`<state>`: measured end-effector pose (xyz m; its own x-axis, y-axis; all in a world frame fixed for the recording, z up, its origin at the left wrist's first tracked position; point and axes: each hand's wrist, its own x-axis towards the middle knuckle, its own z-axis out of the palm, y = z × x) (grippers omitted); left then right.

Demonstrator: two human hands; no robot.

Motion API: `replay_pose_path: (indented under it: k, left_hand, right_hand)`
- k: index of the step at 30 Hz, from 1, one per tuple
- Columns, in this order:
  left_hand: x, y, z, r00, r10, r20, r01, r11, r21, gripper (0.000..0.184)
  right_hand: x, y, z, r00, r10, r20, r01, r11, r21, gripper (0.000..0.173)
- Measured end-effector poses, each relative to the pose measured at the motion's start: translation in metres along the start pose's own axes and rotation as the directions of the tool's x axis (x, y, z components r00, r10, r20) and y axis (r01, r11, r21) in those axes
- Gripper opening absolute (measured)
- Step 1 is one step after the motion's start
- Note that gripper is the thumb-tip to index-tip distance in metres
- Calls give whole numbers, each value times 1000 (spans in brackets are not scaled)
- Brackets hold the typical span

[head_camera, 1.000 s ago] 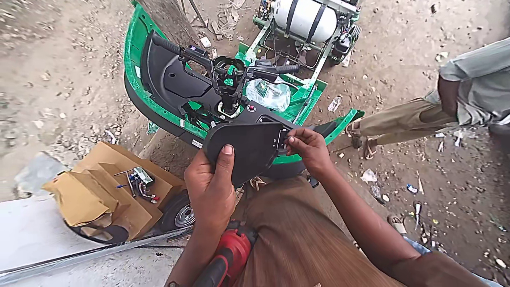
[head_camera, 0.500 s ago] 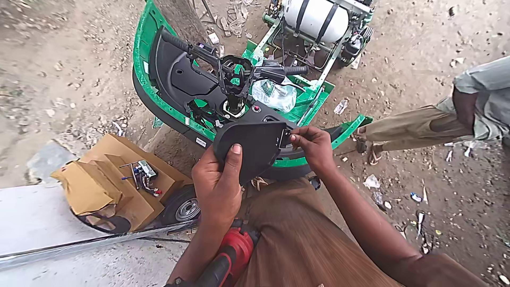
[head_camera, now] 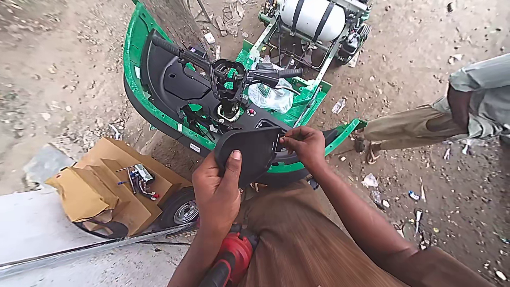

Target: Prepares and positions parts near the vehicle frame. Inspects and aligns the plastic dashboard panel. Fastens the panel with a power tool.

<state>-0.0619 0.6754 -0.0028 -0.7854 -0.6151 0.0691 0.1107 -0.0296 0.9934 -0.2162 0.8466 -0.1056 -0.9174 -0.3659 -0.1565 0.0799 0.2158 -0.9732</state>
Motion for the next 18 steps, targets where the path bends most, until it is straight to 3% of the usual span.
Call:
replay_pose_path:
  k: [4,6,8,10,12,13,15,18]
  left_hand:
    - [4,1,1,998,16,-64,-13,999,48,17]
    - [5,2,0,995,47,-83,-38,994,99,18]
    - [7,2,1,993,58,-106,-44,991,129,19]
    - [9,0,2,991,53,-120,-35,988,147,18]
    - [11,-1,4,990,50,-133,-29,987,156,16]
    - [12,-1,6,989,48,-141,-25,986,162,16]
    - [13,0,10,985,39,-166,-7,982,187,14]
    - [17,-3,18,982,20,-188,16,982,186,13]
  right_hand:
    - [-1,3,-9,989,140,50,-148,932,330,11]
    - [-2,3,-19,960,275,50,-265,840,473,21]
    - [-7,-2,-29,945,315,91,-313,785,534,25]
    - [-19,-12,-32,954,214,210,-296,784,545,19]
    - [-36,-38,-28,906,-17,424,-228,823,520,10]
    - [-46,-56,-23,830,-153,536,-161,855,494,15]
    - [-67,-91,-3,593,-369,715,-20,882,471,29]
    - [-88,-124,38,190,-452,872,275,877,394,46]
